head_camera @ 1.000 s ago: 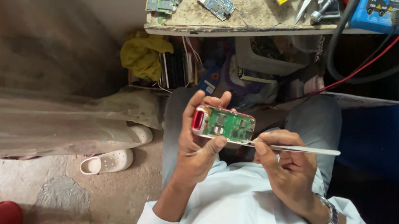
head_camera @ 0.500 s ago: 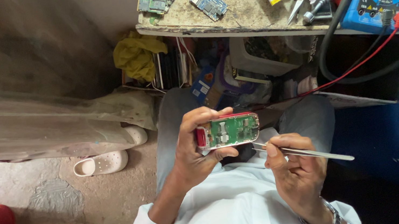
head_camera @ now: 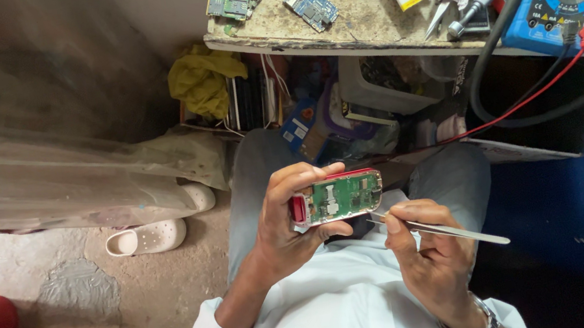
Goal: The person sits on the floor and uses a metal tool to scrape and clean a green circuit board. They then use a hot air gun to heat specific components on the board while holding it with tweezers.
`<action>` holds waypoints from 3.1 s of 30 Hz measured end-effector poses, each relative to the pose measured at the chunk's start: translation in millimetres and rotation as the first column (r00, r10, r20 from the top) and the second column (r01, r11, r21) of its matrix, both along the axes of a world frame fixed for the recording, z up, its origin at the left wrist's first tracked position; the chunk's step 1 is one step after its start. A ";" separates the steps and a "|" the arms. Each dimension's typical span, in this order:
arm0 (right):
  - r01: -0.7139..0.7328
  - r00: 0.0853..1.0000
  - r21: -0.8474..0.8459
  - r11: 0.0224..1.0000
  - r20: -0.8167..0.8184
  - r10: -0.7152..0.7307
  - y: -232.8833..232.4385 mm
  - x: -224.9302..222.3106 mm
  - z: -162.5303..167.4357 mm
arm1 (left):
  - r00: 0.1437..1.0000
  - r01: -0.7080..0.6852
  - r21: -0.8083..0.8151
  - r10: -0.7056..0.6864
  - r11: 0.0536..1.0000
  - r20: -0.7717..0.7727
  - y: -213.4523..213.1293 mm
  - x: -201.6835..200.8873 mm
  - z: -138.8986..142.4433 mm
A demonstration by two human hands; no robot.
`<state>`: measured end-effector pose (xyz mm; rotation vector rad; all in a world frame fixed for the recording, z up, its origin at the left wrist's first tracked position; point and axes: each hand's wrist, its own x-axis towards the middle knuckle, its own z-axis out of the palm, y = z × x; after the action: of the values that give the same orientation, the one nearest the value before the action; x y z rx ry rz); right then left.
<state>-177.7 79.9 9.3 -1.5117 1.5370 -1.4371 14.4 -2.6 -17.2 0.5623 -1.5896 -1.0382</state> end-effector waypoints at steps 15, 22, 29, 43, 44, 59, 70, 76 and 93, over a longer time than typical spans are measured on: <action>-0.016 0.999 -0.006 1.000 0.041 0.016 -4.5 -1.4 0.3 | 1.000 0.027 0.009 -0.027 1.000 0.003 -1.9 1.9 -3.9; -0.052 0.997 -0.099 0.994 -0.069 0.046 -8.0 0.3 7.5 | 0.999 -0.009 0.006 0.009 1.000 0.042 -1.0 0.3 -1.0; -0.135 0.962 -0.213 0.968 -0.261 0.077 -13.1 -0.4 17.9 | 0.999 -0.043 0.054 0.042 0.998 0.010 2.6 -2.1 -1.8; -0.040 0.996 -0.222 0.974 -0.085 0.021 0.8 -4.5 3.7 | 0.998 -0.064 0.109 0.065 0.992 -0.005 8.9 -6.7 -7.1; -0.046 0.997 -0.227 0.973 -0.070 0.031 0.6 -5.2 1.9 | 0.998 -0.057 0.109 0.058 0.992 -0.006 8.8 -6.7 -7.0; -0.117 0.993 -0.127 0.985 -0.021 0.115 -4.5 0.1 11.1 | 0.998 -0.055 0.001 0.055 0.998 0.034 4.9 -6.3 3.3; -0.171 0.981 0.008 0.985 0.096 0.169 -8.9 4.1 20.0 | 0.983 -0.070 -0.104 0.087 0.992 0.164 0.2 2.8 21.4; -0.178 0.975 0.068 0.982 0.148 0.167 -13.6 3.4 26.0 | 0.982 -0.057 -0.142 0.081 0.988 0.170 -6.5 5.9 29.1; -0.201 0.974 0.076 0.977 0.124 0.191 -16.5 8.0 27.1 | 0.981 -0.012 -0.134 0.037 0.991 0.192 -7.9 12.0 23.3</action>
<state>-169.8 63.3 36.4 -1.4567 1.3245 -1.3031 26.4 -10.5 6.1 0.6055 -1.8040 -0.8725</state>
